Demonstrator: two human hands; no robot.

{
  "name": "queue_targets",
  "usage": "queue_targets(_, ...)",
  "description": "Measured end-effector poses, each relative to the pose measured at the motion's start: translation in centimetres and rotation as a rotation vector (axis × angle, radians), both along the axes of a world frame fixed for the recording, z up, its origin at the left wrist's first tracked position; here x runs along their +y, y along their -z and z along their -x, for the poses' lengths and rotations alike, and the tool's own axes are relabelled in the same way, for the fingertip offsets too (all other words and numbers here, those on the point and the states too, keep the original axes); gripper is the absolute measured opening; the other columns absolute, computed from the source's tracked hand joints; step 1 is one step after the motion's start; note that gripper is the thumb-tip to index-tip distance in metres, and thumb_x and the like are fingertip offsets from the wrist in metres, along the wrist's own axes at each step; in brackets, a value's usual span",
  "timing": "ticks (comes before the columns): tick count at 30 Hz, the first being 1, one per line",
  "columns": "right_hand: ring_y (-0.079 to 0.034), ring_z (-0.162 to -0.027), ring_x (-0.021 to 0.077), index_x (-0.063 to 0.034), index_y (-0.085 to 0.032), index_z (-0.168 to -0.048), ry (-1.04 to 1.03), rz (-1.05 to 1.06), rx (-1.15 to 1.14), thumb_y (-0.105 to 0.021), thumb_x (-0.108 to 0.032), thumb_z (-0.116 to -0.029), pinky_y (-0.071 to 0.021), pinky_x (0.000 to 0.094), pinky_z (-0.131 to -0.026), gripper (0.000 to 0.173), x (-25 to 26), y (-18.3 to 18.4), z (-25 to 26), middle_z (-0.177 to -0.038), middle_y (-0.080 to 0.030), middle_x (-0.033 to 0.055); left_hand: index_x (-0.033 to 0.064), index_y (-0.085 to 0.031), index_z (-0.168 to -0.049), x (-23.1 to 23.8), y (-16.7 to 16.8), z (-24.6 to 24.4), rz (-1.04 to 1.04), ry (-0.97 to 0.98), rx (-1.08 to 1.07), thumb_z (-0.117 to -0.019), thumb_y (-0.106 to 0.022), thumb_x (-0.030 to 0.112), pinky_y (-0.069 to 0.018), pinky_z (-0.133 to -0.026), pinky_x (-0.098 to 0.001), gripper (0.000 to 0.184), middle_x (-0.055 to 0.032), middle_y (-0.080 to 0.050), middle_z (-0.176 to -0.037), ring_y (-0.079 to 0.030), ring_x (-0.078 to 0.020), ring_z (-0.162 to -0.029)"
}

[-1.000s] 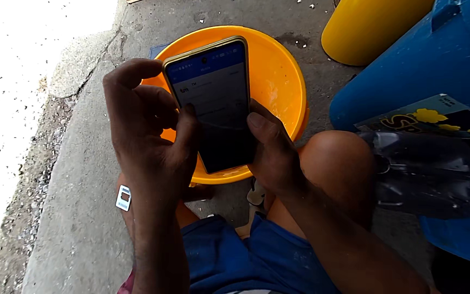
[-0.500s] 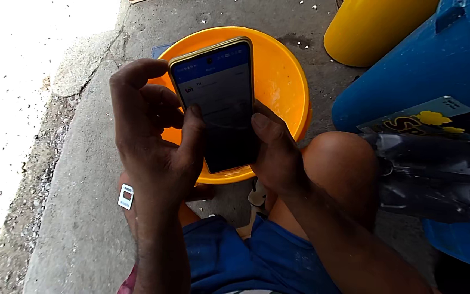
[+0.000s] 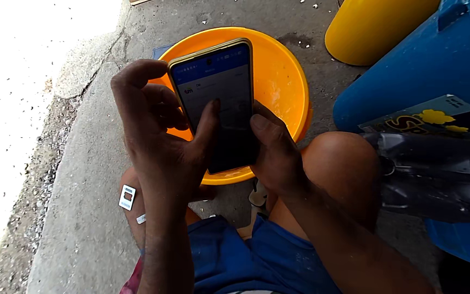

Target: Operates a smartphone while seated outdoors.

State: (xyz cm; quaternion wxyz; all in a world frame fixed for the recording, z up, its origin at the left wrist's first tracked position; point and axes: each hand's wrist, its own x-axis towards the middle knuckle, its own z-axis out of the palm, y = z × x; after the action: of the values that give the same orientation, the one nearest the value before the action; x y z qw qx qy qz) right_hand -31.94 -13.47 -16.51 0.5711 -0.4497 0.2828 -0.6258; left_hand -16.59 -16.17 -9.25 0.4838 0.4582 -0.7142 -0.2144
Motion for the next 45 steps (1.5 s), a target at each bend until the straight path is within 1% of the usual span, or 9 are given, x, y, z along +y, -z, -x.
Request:
queue_targets(2, -0.066, -0.098, 0.0133, -0.0103, -0.058, -0.129, -0.001, -0.005, -0.001, -0.034, -0.038, -0.1082, -0.0593, 0.0325, -0.073, 0.042, 0.1, 0.0, 0.0, -0.109, -0.064, 0.0059, 0.0086, -0.040, -0.135, 0.0, 0.0, 0.0, -0.001, -0.001, 0.003, -0.0880, -0.075, 0.009, -0.0568, -0.063, -0.0241, 0.058, -0.0010, -0.056, -0.100, -0.063, -0.0118, -0.079)
queue_targets(7, -0.066, -0.100, 0.0131, -0.0104, -0.057, -0.130, 0.000, -0.004, 0.009, -0.034, -0.039, -0.1084, -0.0592, 0.0325, -0.076, 0.043, 0.1, 0.0, 0.1, -0.111, -0.064, 0.0058, 0.0074, -0.040, -0.136, 0.1, -0.2, -0.2, -0.032, 0.032, 0.025, -0.0891, -0.071, 0.005, -0.0576, -0.064, -0.0258, 0.056, -0.0010, -0.059, -0.099, -0.064, -0.0131, -0.079)
queue_targets(12, -0.066, -0.098, 0.0131, -0.0106, -0.058, -0.128, 0.003, -0.008, 0.018, -0.034, -0.039, -0.1082, -0.0590, 0.0321, -0.074, 0.042, 0.1, -0.1, 0.1, -0.110, -0.064, 0.0057, 0.0068, -0.041, -0.135, 0.1, -0.2, -0.4, -0.025, 0.033, 0.024, -0.0886, -0.071, 0.005, -0.0572, -0.063, -0.0253, 0.055, -0.0007, -0.060, -0.098, -0.064, -0.0127, -0.078)
queue_targets(24, -0.065, -0.100, 0.0133, -0.0092, -0.058, -0.127, -0.007, 0.005, 0.016, -0.033, -0.039, -0.1085, -0.0593, 0.0330, -0.077, 0.043, 0.0, -0.1, -0.1, -0.110, -0.063, 0.0060, 0.0054, -0.041, -0.137, 0.3, -0.4, -1.2, -0.037, 0.037, 0.014, -0.0898, -0.067, 0.004, -0.0585, -0.066, -0.0254, 0.053, -0.0006, -0.060, -0.100, -0.065, -0.0126, -0.081)
queue_targets(29, -0.065, -0.101, 0.0131, -0.0089, -0.057, -0.129, -0.009, 0.007, 0.028, -0.033, -0.040, -0.1086, -0.0594, 0.0329, -0.078, 0.045, 0.1, 0.0, 0.0, -0.111, -0.063, 0.0061, 0.0045, -0.041, -0.136, 0.2, -0.4, -1.3, -0.035, 0.043, 0.008, -0.0907, -0.066, 0.005, -0.0576, -0.065, -0.0248, 0.052, -0.0011, -0.060, -0.099, -0.064, -0.0121, -0.080)
queue_targets(34, -0.066, -0.100, 0.0134, -0.0090, -0.057, -0.129, -0.007, -0.005, 0.024, -0.034, -0.040, -0.1084, -0.0596, 0.0333, -0.077, 0.044, 0.1, -0.1, 0.0, -0.111, -0.063, 0.0062, 0.0039, -0.040, -0.136, 0.3, -0.5, -1.4, -0.040, 0.067, 0.023, -0.0920, -0.063, 0.006, -0.0581, -0.069, -0.0248, 0.050, -0.0008, -0.060, -0.102, -0.064, -0.0113, -0.082)
queue_targets(39, -0.066, -0.102, 0.0135, -0.0090, -0.057, -0.131, -0.009, 0.002, 0.018, -0.033, -0.039, -0.1088, -0.0598, 0.0332, -0.079, 0.044, 0.1, 0.0, 0.0, -0.113, -0.064, 0.0063, 0.0035, -0.041, -0.136, 0.3, -0.3, -1.0, -0.007, 0.055, 0.011, -0.0905, -0.067, 0.007, -0.0573, -0.065, -0.0244, 0.053, -0.0011, -0.060, -0.100, -0.064, -0.0114, -0.079)
queue_targets(42, -0.066, -0.100, 0.0130, -0.0092, -0.058, -0.127, 0.000, 0.007, 0.018, -0.034, -0.038, -0.1086, -0.0596, 0.0325, -0.076, 0.042, 0.1, -0.1, 0.0, -0.110, -0.064, 0.0060, 0.0051, -0.040, -0.135, 0.3, -0.1, -0.7, -0.005, 0.032, -0.004, -0.0899, -0.070, 0.009, -0.0579, -0.065, -0.0249, 0.054, -0.0012, -0.059, -0.100, -0.064, -0.0117, -0.079)
queue_targets(45, -0.066, -0.099, 0.0123, -0.0091, -0.057, -0.127, -0.002, 0.008, 0.016, -0.034, -0.037, -0.1088, -0.0598, 0.0319, -0.077, 0.041, 0.2, -0.2, 0.0, -0.109, -0.063, 0.0056, 0.0066, -0.041, -0.133, 0.4, -0.1, -0.4, -0.011, 0.003, -0.015, -0.0894, -0.073, 0.011, -0.0579, -0.062, -0.0239, 0.055, -0.0005, -0.059, -0.098, -0.064, -0.0107, -0.077)
